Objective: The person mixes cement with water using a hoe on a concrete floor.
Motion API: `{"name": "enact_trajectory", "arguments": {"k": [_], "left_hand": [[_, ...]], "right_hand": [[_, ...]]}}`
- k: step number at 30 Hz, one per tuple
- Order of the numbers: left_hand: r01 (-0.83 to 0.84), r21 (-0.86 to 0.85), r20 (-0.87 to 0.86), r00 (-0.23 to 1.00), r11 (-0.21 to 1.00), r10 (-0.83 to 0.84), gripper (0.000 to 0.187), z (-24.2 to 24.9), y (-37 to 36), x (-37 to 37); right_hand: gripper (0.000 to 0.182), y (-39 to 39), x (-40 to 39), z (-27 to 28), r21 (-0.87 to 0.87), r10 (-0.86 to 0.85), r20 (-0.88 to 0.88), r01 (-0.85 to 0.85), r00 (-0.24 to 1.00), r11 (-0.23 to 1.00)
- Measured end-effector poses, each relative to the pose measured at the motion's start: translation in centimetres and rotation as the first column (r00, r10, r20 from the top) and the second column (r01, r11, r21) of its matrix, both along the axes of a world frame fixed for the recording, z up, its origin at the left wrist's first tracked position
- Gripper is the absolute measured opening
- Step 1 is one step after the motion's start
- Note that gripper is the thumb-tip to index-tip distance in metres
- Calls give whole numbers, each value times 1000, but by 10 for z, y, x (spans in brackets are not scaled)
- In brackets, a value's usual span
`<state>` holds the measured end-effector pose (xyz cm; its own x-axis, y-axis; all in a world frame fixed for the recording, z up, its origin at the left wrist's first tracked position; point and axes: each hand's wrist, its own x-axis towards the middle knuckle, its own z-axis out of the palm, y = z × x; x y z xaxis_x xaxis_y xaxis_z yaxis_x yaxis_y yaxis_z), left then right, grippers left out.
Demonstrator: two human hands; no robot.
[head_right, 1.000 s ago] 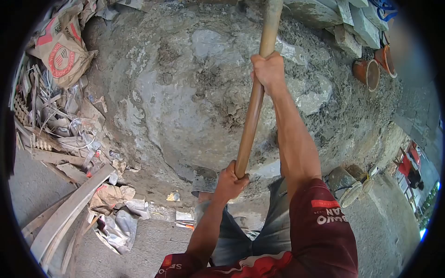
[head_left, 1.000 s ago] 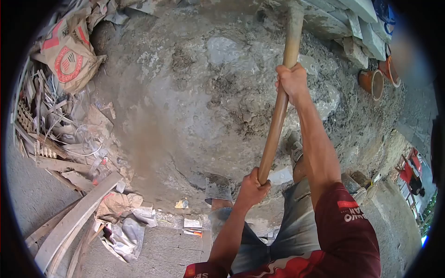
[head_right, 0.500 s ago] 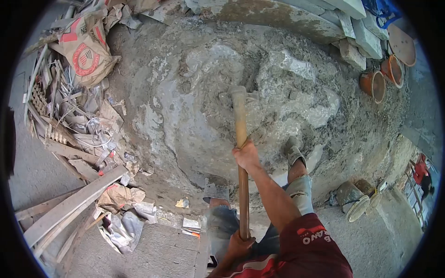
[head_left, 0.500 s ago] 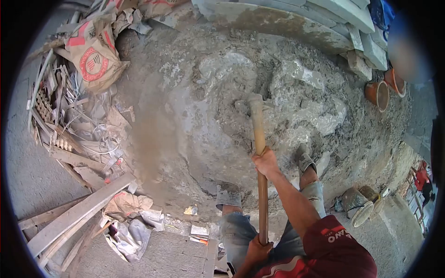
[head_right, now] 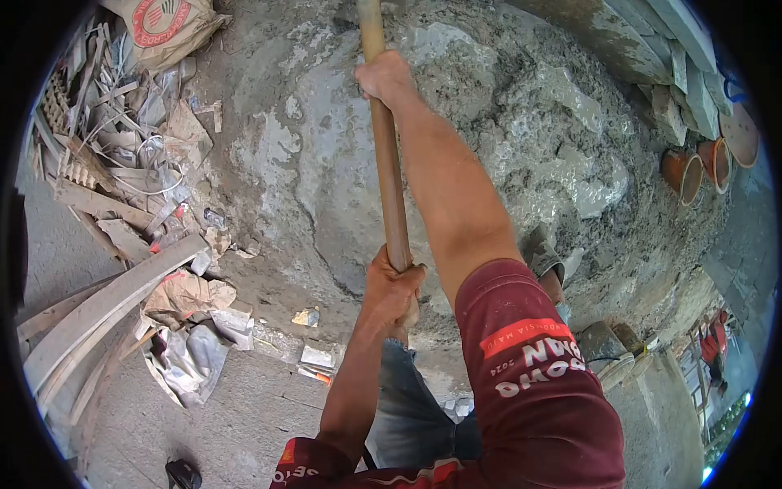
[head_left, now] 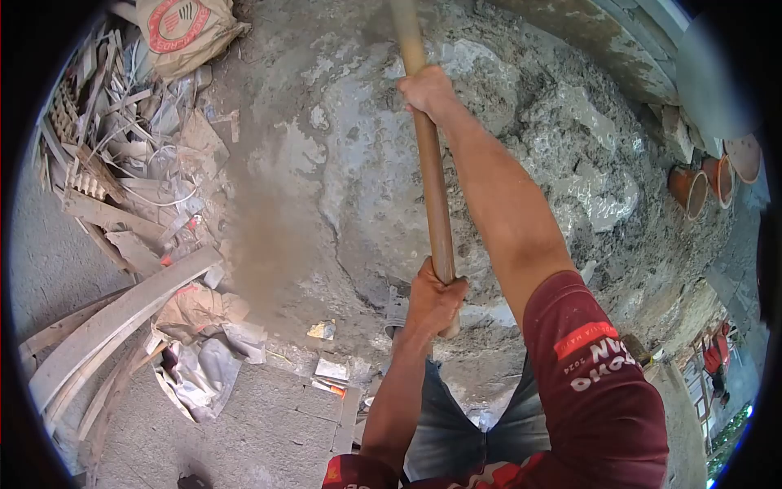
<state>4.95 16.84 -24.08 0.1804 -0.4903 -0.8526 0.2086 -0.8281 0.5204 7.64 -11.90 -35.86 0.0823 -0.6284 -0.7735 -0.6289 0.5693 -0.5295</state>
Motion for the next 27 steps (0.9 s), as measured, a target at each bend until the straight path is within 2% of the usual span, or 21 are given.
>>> {"name": "enact_trajectory", "arguments": {"k": [1, 2, 3, 5, 7, 10, 11, 13, 15, 16, 18, 20, 21, 22, 23, 25, 27], "left_hand": [[-129, 31, -121, 984, 991, 132, 24, 1, 22, -11], [-250, 77, -234, 936, 965, 262, 25, 5, 43, -21], [-242, 96, -229, 939, 966, 258, 25, 10, 61, -26], [-206, 163, -272, 931, 965, 245, 27, 24, 86, -41], [-174, 184, -281, 934, 967, 222, 26, 50, 90, -67], [-155, 252, -353, 904, 955, 240, 26, 80, 120, -114], [-115, 283, -379, 899, 952, 221, 26, 93, 133, -123], [-65, 304, -401, 896, 950, 190, 27, 118, 156, -134], [287, 293, -312, 930, 912, -193, 32, 140, 168, -147], [297, 299, -335, 922, 907, -191, 32, 138, 164, -153], [421, 249, -328, 884, 872, -333, 35, 127, 146, -157], [530, 24, -191, 835, 848, -516, 37, 85, 103, -152], [495, 21, -295, 833, 868, -468, 36, 74, 54, -140], [541, -175, -74, 826, 823, -559, 34, 36, 48, -141], [550, -130, -109, 819, 825, -563, 33, 20, 14, -132], [577, -144, -67, 805, 804, -589, 33, 9, -20, -109], [544, -53, -176, 820, 837, -544, 34, 15, -27, -88]], "right_hand": [[26, 23, -2, -17, 20, -5, 2, 5, 1000, 1000], [25, 53, -6, -38, 49, 41, -93, -37, 995, 998], [24, 75, -10, -39, 82, 91, -185, -77, 978, 994], [25, 95, -40, -25, 187, 61, -129, -36, 990, 982], [26, 110, -77, -9, 297, -57, -103, 85, 993, 951], [26, 149, -127, 15, 282, -30, -106, 59, 994, 958], [32, 168, -146, 18, 267, -25, -61, 41, 998, 963], [36, 198, -181, 36, 293, -161, -55, 170, 985, 941], [34, 205, -217, 76, 284, -332, 28, 311, 943, 907], [31, 195, -233, 94, 249, -388, 40, 367, 921, 896], [26, 175, -261, 114, 132, -474, 31, 466, 880, 875], [24, 124, -284, 99, -57, -553, 11, 552, 833, 832], [23, 94, -296, 89, -112, -565, 17, 563, 825, 819], [21, 66, -306, 73, -116, -618, 82, 623, 782, 773], [19, 40, -310, 60, -148, -634, 85, 639, 769, 755], [18, 16, -308, 32, -173, -658, 94, 663, 747, 728], [17, 22, -290, 1, -70, -653, -9, 651, 758, 756]]}}
